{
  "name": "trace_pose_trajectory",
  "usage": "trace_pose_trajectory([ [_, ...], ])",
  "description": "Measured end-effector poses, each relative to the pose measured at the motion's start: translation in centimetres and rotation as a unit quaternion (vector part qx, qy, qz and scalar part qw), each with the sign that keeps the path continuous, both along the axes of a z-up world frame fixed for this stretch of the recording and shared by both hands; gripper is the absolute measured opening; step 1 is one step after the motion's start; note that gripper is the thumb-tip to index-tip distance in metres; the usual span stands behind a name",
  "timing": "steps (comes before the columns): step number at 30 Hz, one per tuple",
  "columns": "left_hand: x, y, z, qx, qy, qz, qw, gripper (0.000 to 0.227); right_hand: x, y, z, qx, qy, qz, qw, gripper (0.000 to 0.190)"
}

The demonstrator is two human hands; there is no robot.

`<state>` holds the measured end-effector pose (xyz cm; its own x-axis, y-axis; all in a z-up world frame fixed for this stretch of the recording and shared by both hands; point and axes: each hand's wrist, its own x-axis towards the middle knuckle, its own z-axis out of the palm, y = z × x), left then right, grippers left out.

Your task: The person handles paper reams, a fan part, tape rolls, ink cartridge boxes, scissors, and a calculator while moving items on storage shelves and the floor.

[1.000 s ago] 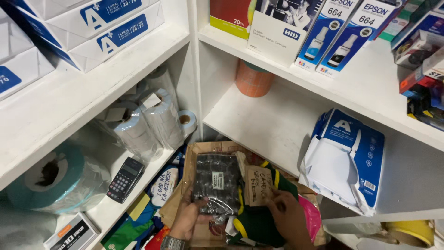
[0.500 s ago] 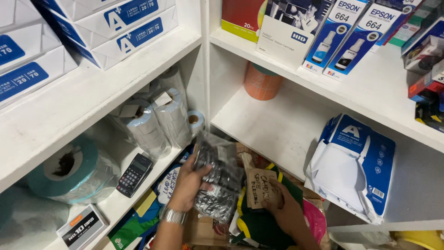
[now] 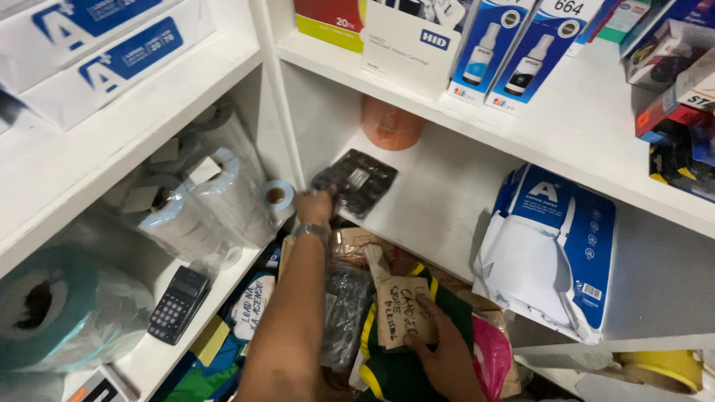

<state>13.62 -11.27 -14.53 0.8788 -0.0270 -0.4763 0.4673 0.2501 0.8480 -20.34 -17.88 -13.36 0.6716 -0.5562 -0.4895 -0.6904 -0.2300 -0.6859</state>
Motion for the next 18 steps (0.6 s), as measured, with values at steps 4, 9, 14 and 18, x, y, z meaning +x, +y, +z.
trace_pose_trajectory([
  [4,-1.9,-0.9,-4.0,0.215,0.067,-0.021,0.974,0.064,0.0,0.1,0.1,0.008,0.003,-0.008,1.000,0.075],
  [9,-0.3,-1.2,-4.7,0.231,0.128,-0.106,0.959,0.046,-0.3,-0.2,-1.7,-0.020,-0.009,0.012,1.000,0.076],
  [14,1.6,-3.0,-6.4,0.244,0.093,-0.105,0.960,0.031,-0.7,-0.6,-4.1,-0.029,-0.066,-0.018,0.997,0.077],
  [18,0.8,-4.4,-4.4,0.116,0.122,-0.036,0.985,0.025,0.0,-0.3,-1.6,-0.009,-0.001,-0.039,0.999,0.077],
])
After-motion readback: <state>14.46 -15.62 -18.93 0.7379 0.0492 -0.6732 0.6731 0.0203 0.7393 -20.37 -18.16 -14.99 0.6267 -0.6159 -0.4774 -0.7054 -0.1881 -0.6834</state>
